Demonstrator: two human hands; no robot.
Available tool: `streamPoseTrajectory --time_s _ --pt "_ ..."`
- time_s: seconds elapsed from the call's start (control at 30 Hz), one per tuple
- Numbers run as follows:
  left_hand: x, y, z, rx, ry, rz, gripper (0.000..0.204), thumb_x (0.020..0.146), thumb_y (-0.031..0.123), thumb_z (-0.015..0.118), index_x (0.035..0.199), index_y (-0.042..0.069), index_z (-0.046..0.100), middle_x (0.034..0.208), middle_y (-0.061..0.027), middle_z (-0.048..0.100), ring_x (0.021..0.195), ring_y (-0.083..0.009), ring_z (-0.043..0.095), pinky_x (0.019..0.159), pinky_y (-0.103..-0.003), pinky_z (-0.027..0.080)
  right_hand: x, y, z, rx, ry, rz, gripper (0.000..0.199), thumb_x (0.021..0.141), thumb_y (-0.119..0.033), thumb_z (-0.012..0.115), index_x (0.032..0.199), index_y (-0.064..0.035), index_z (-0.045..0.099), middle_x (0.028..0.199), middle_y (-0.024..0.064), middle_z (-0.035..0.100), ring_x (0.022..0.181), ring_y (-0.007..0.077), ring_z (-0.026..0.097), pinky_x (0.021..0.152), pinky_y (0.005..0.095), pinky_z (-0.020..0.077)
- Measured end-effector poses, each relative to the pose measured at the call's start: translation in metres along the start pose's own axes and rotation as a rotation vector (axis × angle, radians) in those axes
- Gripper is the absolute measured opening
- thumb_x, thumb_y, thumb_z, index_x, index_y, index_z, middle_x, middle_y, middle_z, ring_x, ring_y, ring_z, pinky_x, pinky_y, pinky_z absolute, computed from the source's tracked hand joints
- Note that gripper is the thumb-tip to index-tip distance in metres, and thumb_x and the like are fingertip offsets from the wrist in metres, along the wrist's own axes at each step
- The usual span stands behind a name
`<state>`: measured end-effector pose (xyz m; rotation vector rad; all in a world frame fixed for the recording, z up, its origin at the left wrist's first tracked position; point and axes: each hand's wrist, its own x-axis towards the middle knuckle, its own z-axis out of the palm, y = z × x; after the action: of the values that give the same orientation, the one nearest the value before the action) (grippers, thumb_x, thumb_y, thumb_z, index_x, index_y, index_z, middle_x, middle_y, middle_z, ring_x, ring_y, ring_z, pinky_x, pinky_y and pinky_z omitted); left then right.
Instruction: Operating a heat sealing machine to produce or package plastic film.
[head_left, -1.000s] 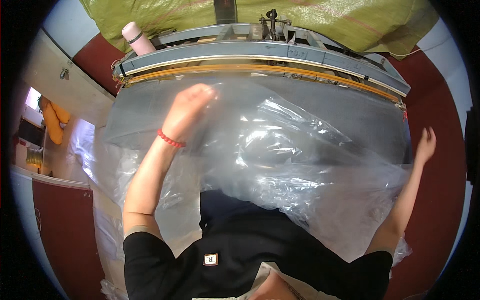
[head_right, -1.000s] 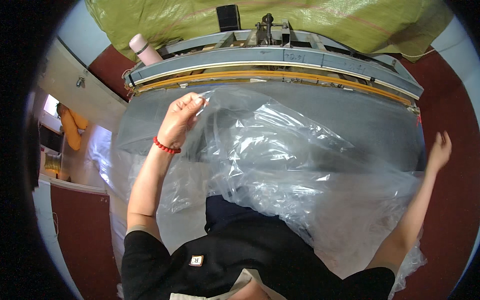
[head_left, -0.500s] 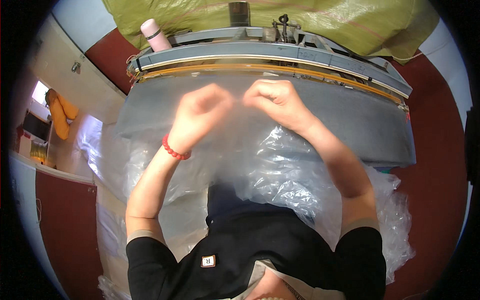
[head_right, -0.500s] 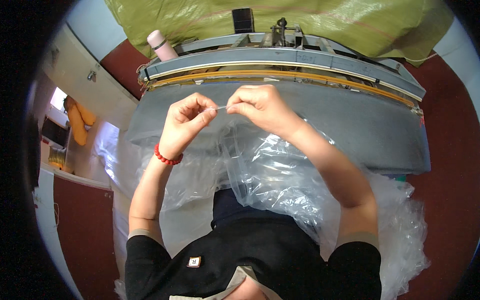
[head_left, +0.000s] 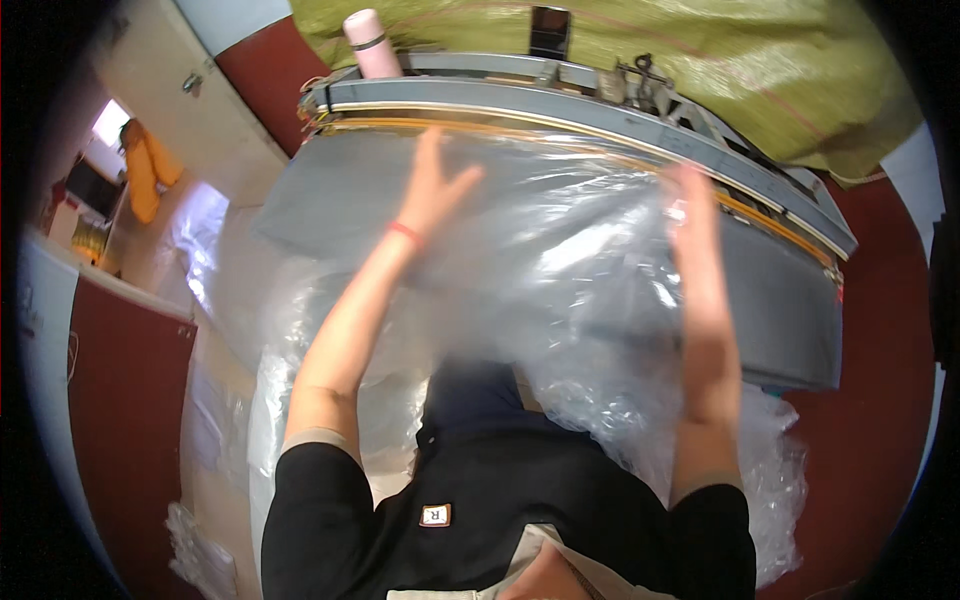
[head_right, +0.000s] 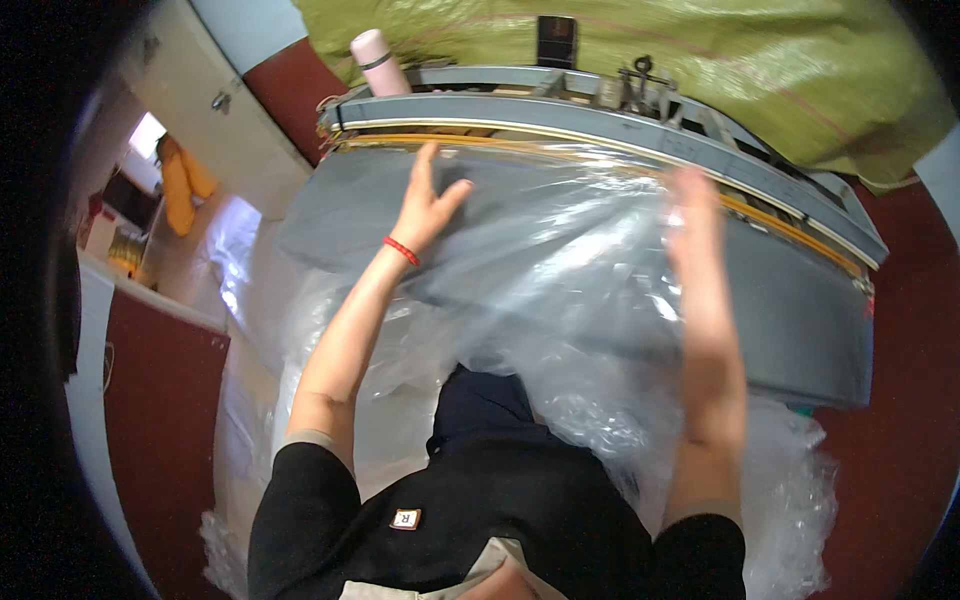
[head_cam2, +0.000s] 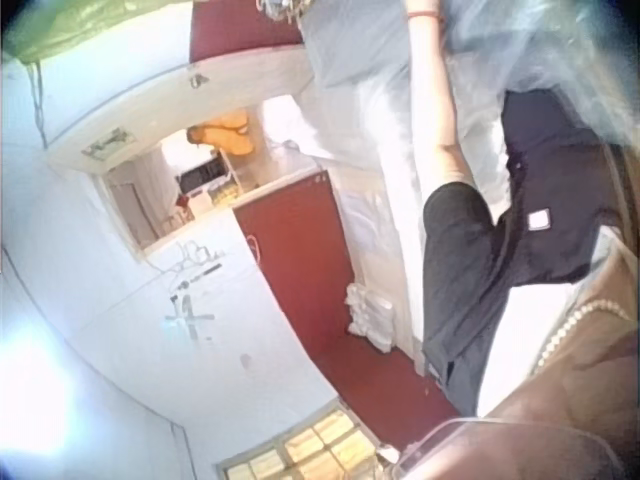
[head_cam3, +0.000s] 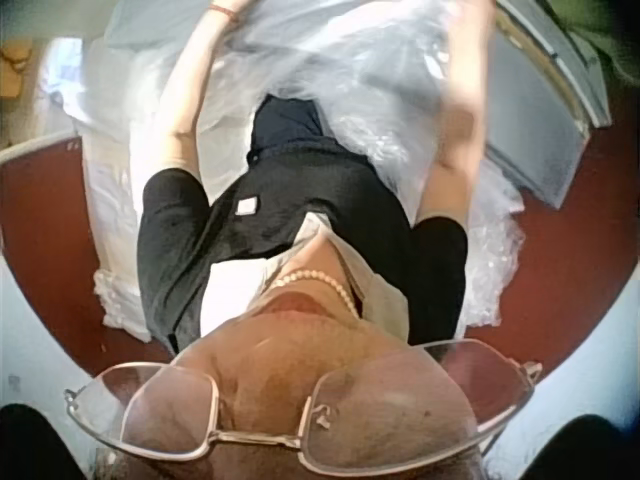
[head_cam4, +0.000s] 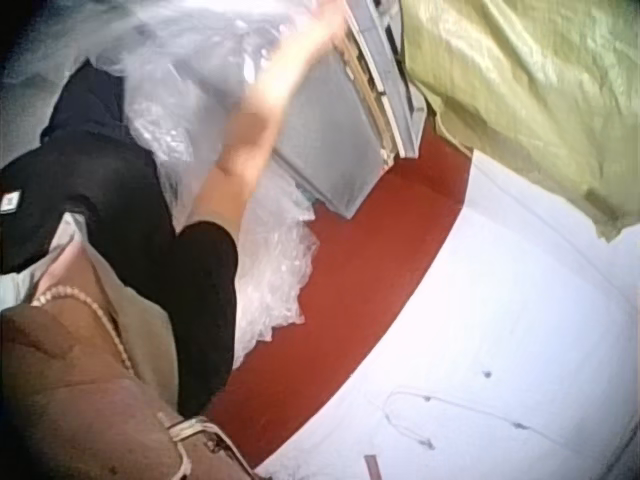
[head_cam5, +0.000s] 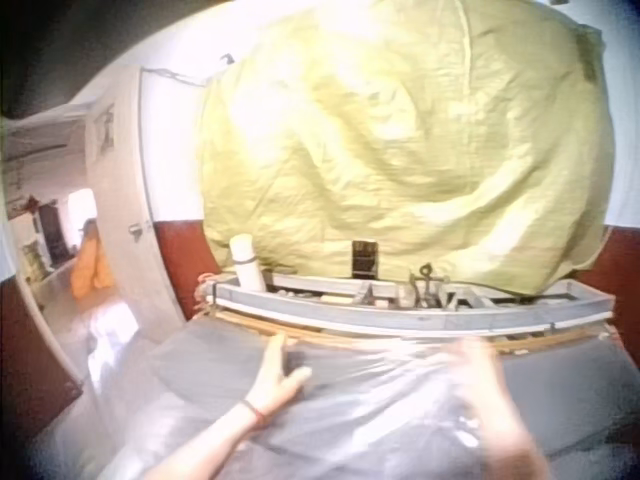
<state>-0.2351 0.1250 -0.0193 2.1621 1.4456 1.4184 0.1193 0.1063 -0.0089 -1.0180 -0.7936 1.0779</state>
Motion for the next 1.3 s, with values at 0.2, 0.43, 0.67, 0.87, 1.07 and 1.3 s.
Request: streamPoseTrajectory --time_s 0.2,0.43,0.67,0.87,1.07,1.3 --pt "-0.012 -0.141 -0.099 0.888 -0.070 -0.352 0.077 0.077 0.042 0.057 0.131 -0.003 0.024 0.138 -0.0198 0.022 0.129 -0.0313 0.019 0.102 -0.044 0.021 0.023 -0.042 -0.345 -0.935 0.686 -0.445 0.024 0.084 -0.016 0.051 0.098 0.0007 0.062 0.097 0.0089 0.062 0.091 0.0164 0.057 0.081 0.0279 0.0426" --pt "0.008 -0.177 -0.111 0.852 -0.362 -0.557 0.065 0.080 0.056 0.043 0.135 0.025 0.027 0.142 -0.0015 0.019 0.132 -0.0264 0.014 0.098 -0.059 0.013 -0.077 -0.107 -0.425 -1.841 1.031 0.167 0.034 0.088 -0.035 0.038 0.103 -0.0104 0.056 0.091 0.0158 0.061 0.083 0.0374 0.056 0.067 0.0461 0.0441" --pt "0.064 -0.118 -0.054 0.718 -0.229 -0.402 0.045 0.083 0.042 0.050 0.099 0.001 0.060 0.095 -0.0184 0.061 0.088 -0.0266 0.059 0.076 -0.037 0.044 -0.055 -0.105 -0.374 -1.936 1.133 0.115 0.028 0.088 -0.030 0.039 0.099 -0.0098 0.056 0.086 0.0135 0.063 0.081 0.0316 0.061 0.067 0.0436 0.0485" --pt "0.016 0.171 0.119 -0.640 -0.893 -0.243 0.033 0.085 0.031 0.052 0.106 0.006 0.056 0.104 -0.0071 0.058 0.091 -0.0160 0.055 0.079 -0.029 0.042 -0.051 -0.101 -0.417 -1.800 1.102 0.011 0.030 0.088 -0.029 0.039 0.087 -0.0033 0.055 0.081 0.0185 0.062 0.079 0.0342 0.060 0.071 0.0452 0.0455" --pt "-0.112 0.323 0.231 -1.045 -1.473 -0.037 0.046 0.085 0.013 0.050 0.126 -0.002 0.036 0.128 -0.0139 0.041 0.118 -0.0206 0.039 0.098 -0.030 0.029 -0.051 -0.107 -0.410 -1.724 1.084 -0.026 0.027 0.088 -0.026 0.041 0.085 -0.0028 0.055 0.078 0.0196 0.061 0.079 0.0356 0.059 0.069 0.0453 0.0445" --pt "-0.179 0.351 0.270 -0.935 -1.690 -0.598 0.057 0.079 0.021 0.062 0.124 -0.002 0.037 0.106 -0.0142 0.056 0.080 -0.0189 0.058 0.067 -0.025 0.046 -0.058 -0.109 -0.408 -1.696 1.072 -0.004 0.028 0.088 -0.027 0.040 0.086 -0.0032 0.056 0.080 0.0196 0.062 0.080 0.0347 0.059 0.070 0.0447 0.0448"
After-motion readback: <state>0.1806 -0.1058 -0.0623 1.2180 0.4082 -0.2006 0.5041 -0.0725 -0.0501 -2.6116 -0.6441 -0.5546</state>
